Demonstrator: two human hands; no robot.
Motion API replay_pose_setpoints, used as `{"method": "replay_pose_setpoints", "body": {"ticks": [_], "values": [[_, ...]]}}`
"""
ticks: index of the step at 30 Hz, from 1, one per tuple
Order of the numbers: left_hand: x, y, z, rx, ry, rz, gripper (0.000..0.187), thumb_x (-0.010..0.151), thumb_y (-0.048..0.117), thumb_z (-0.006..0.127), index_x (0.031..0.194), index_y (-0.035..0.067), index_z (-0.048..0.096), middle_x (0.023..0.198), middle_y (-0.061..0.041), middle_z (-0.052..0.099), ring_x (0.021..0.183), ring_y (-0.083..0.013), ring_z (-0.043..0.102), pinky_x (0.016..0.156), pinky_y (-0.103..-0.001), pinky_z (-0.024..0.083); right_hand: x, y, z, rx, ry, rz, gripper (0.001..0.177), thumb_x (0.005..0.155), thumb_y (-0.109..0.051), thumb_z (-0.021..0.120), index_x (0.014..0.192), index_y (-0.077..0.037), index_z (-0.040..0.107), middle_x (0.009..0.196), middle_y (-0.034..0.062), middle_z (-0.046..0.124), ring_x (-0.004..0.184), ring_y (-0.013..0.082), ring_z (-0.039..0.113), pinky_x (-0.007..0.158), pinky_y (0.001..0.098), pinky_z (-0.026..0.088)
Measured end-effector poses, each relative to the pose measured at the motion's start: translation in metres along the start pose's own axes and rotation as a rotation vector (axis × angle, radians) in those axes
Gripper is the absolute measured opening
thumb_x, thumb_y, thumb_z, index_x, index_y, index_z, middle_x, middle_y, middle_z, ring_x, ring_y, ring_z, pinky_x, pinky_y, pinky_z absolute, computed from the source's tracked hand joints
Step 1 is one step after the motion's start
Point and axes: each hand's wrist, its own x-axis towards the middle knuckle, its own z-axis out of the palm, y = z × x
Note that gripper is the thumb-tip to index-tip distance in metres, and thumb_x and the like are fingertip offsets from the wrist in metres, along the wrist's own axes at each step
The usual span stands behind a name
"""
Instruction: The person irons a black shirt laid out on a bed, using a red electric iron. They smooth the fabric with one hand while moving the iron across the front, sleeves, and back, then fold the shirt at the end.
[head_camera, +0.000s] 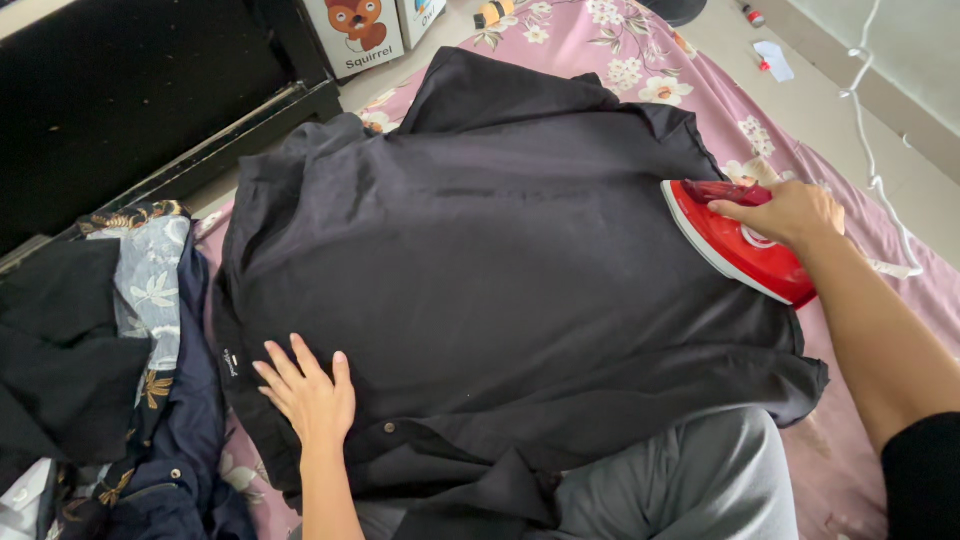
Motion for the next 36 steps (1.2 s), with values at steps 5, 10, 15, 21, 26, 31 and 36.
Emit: {"method": "replay_pose_setpoints", "body": {"ticks": [5,10,15,21,26,31,36], "values": [[0.0,-0.005,0.011,0.047,-0.011,-0.02,0.083,0.097,0.046,0.056,0.163,0.003,0.027,0.17,-0.032,0.009,0.155,-0.0558,0.006,0.12,-0.07,0.012,-0.013,-0.02,-0.017,-0.014,-0.115,-0.163,0.105,0.054,-0.097,0.059,0.124,-0.022,0.079,0.113,0.0195,0.077,0.11,0.0392,0.072,0.093,0.0497,0.054],[0.005,-0.008,0.013,0.015,-0.031,-0.064,0.086,0.097,0.046,0.055,0.164,0.003,0.023,0.168,-0.035,0.004,0.155,-0.0549,0.003,0.12,-0.07,0.011,-0.056,-0.109,-0.048,-0.185,-0.202,-0.316,0.107,0.049,-0.099,0.057,0.13,-0.032,0.074,0.122,0.01,0.076,0.118,0.035,0.068,0.103,0.0469,0.05],[0.007,-0.017,0.01,-0.028,-0.05,-0.064,0.089,0.096,0.046,0.056,0.162,-0.001,0.021,0.167,-0.034,0.002,0.155,-0.0513,0.002,0.121,-0.066,0.01,-0.114,-0.227,-0.058,-0.153,-0.177,-0.649,0.094,0.056,-0.097,0.057,0.121,-0.031,0.077,0.112,0.008,0.076,0.11,0.0327,0.07,0.089,0.0497,0.056],[0.003,-0.024,0.007,-0.018,-0.018,-0.017,0.084,0.097,0.044,0.056,0.16,-0.002,0.027,0.168,-0.035,0.011,0.157,-0.0502,0.009,0.123,-0.063,0.013,-0.173,-0.323,-0.057,-0.057,-0.215,-0.883,0.075,0.068,-0.085,0.064,0.11,-0.024,0.08,0.096,0.0088,0.078,0.092,0.032,0.075,0.077,0.0454,0.058],[0.012,-0.013,0.005,0.115,-0.032,-0.094,0.083,0.093,0.04,0.06,0.158,-0.002,0.031,0.164,-0.036,0.016,0.153,-0.05,0.014,0.122,-0.059,0.016,-0.163,-0.304,-0.064,-0.039,-0.218,-0.875,0.076,0.072,-0.082,0.066,0.103,-0.014,0.081,0.096,0.0103,0.077,0.093,0.0318,0.074,0.077,0.0455,0.058],[0.02,0.036,0.014,0.128,0.024,-0.11,0.078,0.09,0.034,0.06,0.155,-0.002,0.036,0.167,-0.031,0.021,0.157,-0.0453,0.015,0.124,-0.059,0.017,-0.11,-0.226,-0.071,-0.111,-0.252,-0.658,0.079,0.071,-0.085,0.063,0.11,-0.019,0.079,0.106,0.0107,0.077,0.103,0.0331,0.073,0.08,0.0531,0.059],[0.018,0.111,0.04,0.046,0.057,0.085,0.076,0.098,0.042,0.055,0.155,-0.004,0.033,0.168,-0.026,0.021,0.157,-0.0407,0.016,0.122,-0.062,0.015,-0.045,-0.121,-0.075,-0.166,-0.241,-0.454,0.086,0.064,-0.091,0.062,0.123,-0.029,0.076,0.114,0.0081,0.077,0.112,0.0321,0.073,0.089,0.0526,0.057]]}}
